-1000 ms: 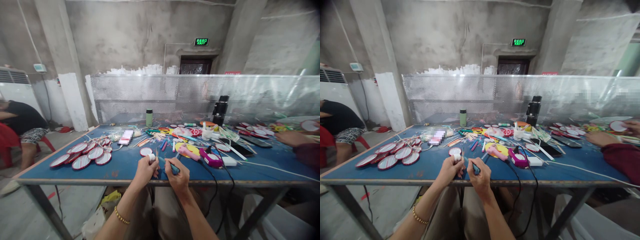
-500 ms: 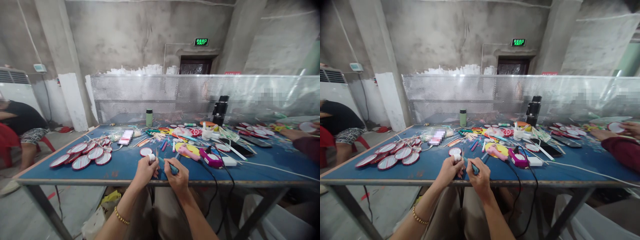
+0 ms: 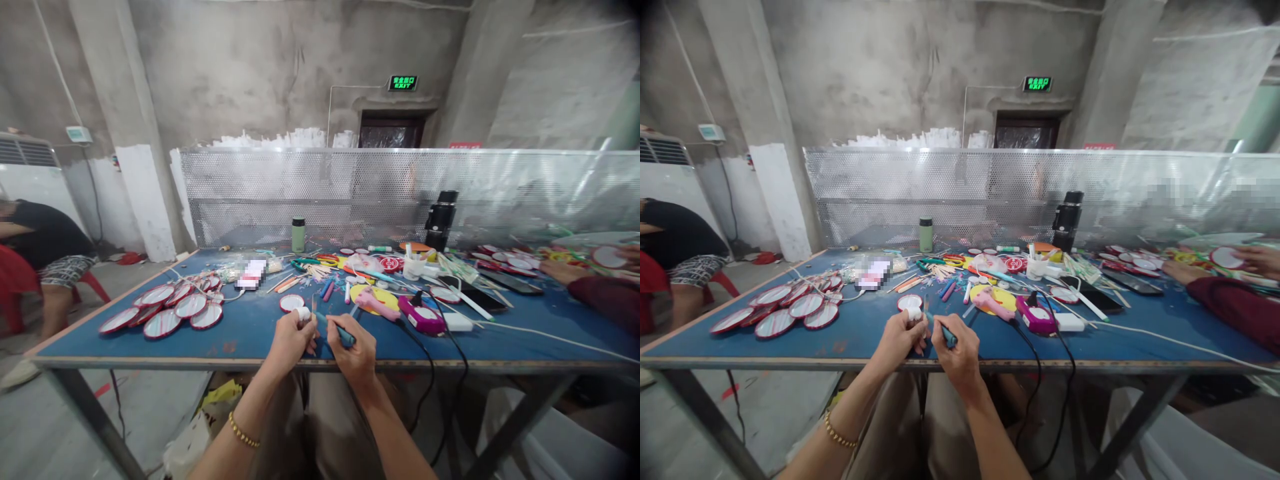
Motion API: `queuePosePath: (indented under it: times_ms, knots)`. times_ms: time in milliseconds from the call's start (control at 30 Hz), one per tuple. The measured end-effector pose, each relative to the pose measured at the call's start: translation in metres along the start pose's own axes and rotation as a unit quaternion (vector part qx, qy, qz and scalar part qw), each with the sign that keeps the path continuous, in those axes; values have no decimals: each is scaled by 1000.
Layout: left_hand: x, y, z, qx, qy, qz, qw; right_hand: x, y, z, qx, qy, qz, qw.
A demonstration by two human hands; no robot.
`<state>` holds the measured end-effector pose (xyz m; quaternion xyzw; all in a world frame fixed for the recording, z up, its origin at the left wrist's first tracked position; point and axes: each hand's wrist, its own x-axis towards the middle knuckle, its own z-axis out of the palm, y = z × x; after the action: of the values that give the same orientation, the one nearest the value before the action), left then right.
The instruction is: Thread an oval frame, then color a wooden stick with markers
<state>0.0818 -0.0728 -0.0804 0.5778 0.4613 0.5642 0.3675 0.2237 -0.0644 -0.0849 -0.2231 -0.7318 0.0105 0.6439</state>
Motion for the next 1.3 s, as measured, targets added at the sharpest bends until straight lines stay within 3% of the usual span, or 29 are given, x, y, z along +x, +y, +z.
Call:
queuePosePath:
  times_ms: [1100, 1300]
  knots:
    - [-1, 5, 1, -12, -1, -7, 1000, -2, 2, -1, -16, 45, 0, 999]
    - [-2, 5, 0, -9, 3, -6, 1000, -2, 1, -1, -17, 21, 14, 1000]
